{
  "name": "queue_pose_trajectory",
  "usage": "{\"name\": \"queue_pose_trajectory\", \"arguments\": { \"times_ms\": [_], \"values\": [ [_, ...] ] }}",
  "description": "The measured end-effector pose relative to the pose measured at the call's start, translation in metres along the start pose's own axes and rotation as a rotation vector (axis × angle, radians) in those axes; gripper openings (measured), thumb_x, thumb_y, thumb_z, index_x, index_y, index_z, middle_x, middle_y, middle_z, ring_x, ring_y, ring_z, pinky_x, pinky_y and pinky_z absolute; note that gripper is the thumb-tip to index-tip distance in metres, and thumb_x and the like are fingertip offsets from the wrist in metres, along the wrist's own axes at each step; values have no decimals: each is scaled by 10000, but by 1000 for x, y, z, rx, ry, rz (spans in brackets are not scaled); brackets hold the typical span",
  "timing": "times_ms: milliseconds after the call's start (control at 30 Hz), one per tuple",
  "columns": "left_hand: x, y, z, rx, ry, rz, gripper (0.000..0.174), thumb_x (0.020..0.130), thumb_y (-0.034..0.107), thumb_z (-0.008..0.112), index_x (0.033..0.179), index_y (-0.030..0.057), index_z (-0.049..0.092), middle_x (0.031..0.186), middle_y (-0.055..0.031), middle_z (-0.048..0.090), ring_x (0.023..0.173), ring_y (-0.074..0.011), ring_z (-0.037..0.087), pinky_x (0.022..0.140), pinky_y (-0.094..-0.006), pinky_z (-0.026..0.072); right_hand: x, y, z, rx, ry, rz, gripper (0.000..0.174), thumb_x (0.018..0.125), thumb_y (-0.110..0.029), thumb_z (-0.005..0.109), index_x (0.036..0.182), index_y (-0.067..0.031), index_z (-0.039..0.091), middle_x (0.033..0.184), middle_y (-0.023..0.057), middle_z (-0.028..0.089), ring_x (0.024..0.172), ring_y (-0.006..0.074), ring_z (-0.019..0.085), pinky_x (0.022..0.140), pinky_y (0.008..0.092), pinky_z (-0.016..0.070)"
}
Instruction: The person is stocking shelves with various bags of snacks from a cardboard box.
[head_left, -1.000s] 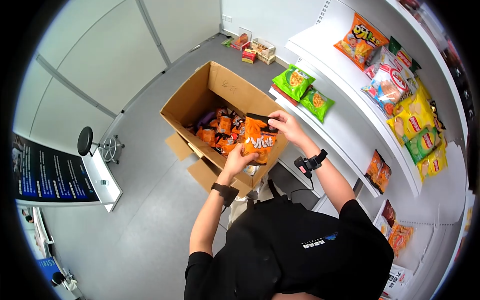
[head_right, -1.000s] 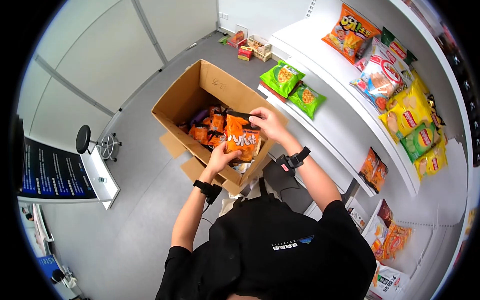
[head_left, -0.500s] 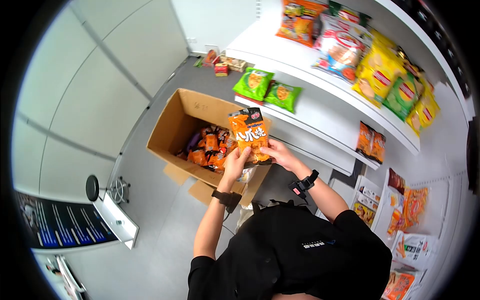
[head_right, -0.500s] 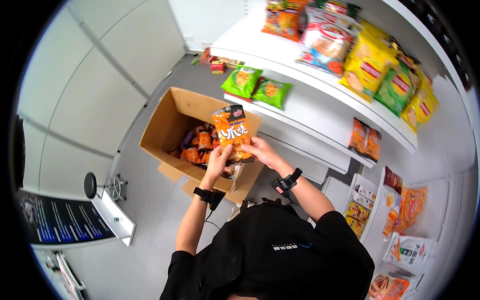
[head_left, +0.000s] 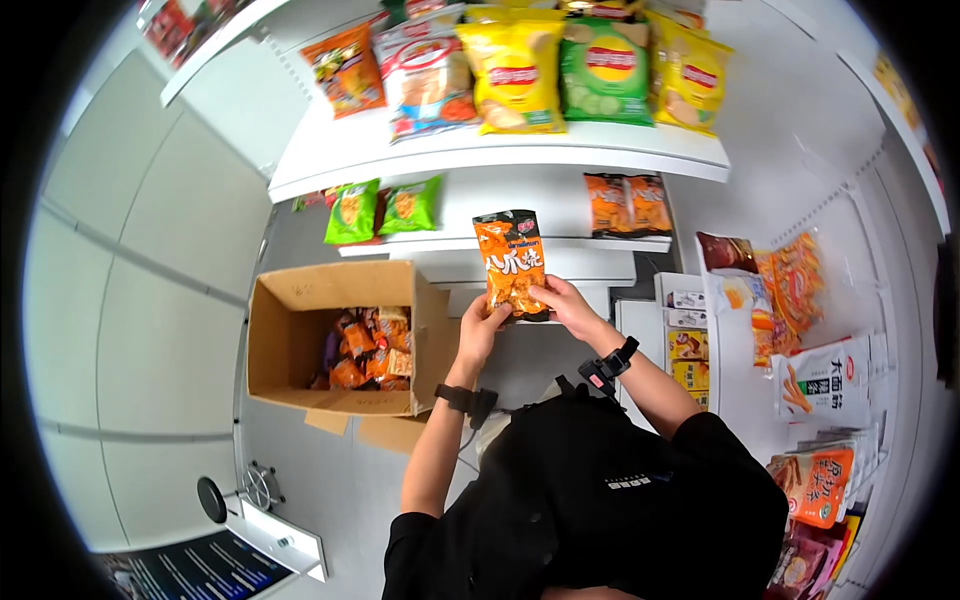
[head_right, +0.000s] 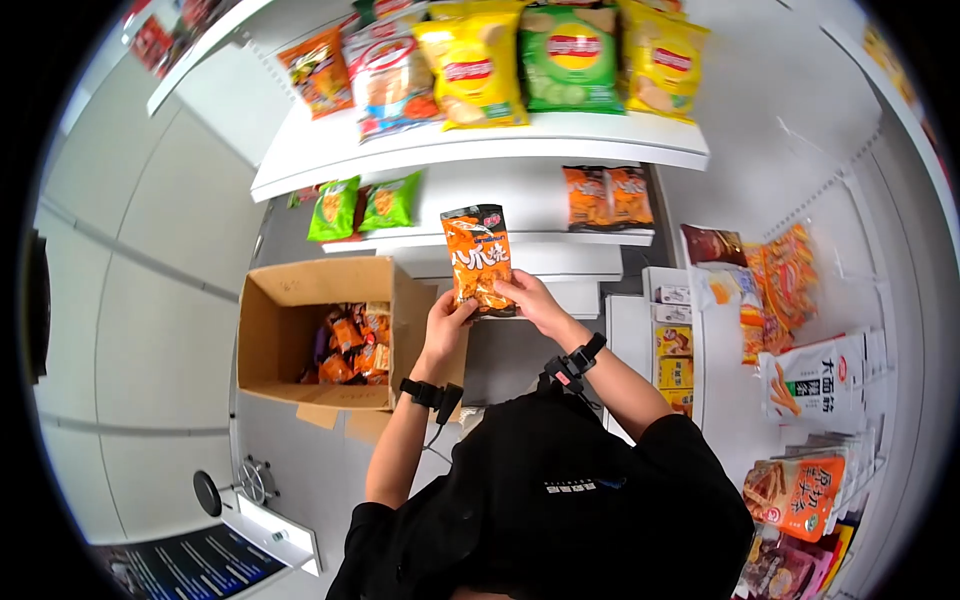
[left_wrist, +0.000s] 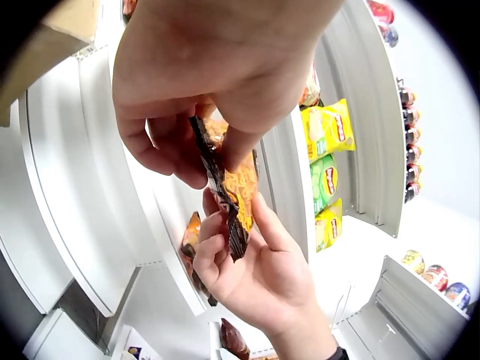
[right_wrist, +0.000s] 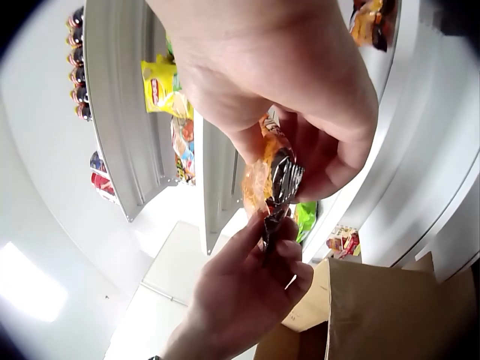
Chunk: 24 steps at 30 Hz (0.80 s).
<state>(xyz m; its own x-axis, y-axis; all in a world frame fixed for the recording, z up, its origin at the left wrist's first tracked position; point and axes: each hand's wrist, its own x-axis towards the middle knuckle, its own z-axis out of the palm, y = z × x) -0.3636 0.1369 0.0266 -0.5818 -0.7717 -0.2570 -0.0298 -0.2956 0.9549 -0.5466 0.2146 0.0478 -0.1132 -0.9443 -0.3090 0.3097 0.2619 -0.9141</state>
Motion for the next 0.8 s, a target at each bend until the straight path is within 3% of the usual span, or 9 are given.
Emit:
{"name": "queue_pose_trajectory", "arguments": {
  "times_ms": [200, 300, 500, 633, 733, 800],
  "values": [
    [29, -7, 65, 24, 48, -85, 367, 881, 188, 627, 1187, 10, 531, 968, -22, 648, 821, -86, 605, 639, -211, 439, -35, 3, -65, 175, 172, 29, 458, 926, -329, 569, 1260, -30, 471, 1088, 61, 575, 950, 148, 592, 739, 294, 510],
    [43, -10, 79, 27, 74, -119, 437, 876, 199, 633, 1239, 16, 473, 995, -39, 652, 866, -112, 612, 680, -247, 446, -52, 7, -87, 218, 197, 29, 437, 914, -360, 581, 1209, -50, 495, 1074, 67, 587, 911, 168, 608, 751, 292, 501],
    [103, -22, 72, 117, 85, -155, 479, 872, 218, 633, 1267, 33, 433, 1013, -68, 641, 881, -146, 612, 733, -318, 449, -73, 18, -109, 297, 289, 15, 371, 914, -361, 570, 1137, -66, 542, 1040, 70, 614, 900, 165, 605, 765, 294, 491],
    [140, -15, 74, 93, 61, -195, 430, 868, 199, 639, 1218, 27, 460, 1004, -78, 632, 877, -149, 605, 668, -294, 462, -90, 17, -120, 342, 362, -21, 335, 909, -344, 574, 1097, -67, 564, 1009, 65, 624, 870, 155, 603, 753, 285, 486],
    [162, -15, 77, 100, 28, -249, 485, 867, 253, 643, 1275, 86, 442, 1051, -29, 605, 922, -132, 569, 754, -310, 449, -97, 12, -128, 356, 414, -33, 326, 910, -336, 566, 1088, -63, 568, 1014, 65, 626, 872, 158, 602, 765, 285, 486],
    [179, -18, 81, 100, 25, -260, 469, 866, 222, 636, 1265, 60, 448, 1040, -53, 612, 892, -153, 589, 749, -334, 458, -97, 10, -134, 356, 453, -30, 327, 907, -336, 567, 1087, -62, 569, 1012, 64, 627, 876, 158, 601, 766, 284, 486]
  ]
}}
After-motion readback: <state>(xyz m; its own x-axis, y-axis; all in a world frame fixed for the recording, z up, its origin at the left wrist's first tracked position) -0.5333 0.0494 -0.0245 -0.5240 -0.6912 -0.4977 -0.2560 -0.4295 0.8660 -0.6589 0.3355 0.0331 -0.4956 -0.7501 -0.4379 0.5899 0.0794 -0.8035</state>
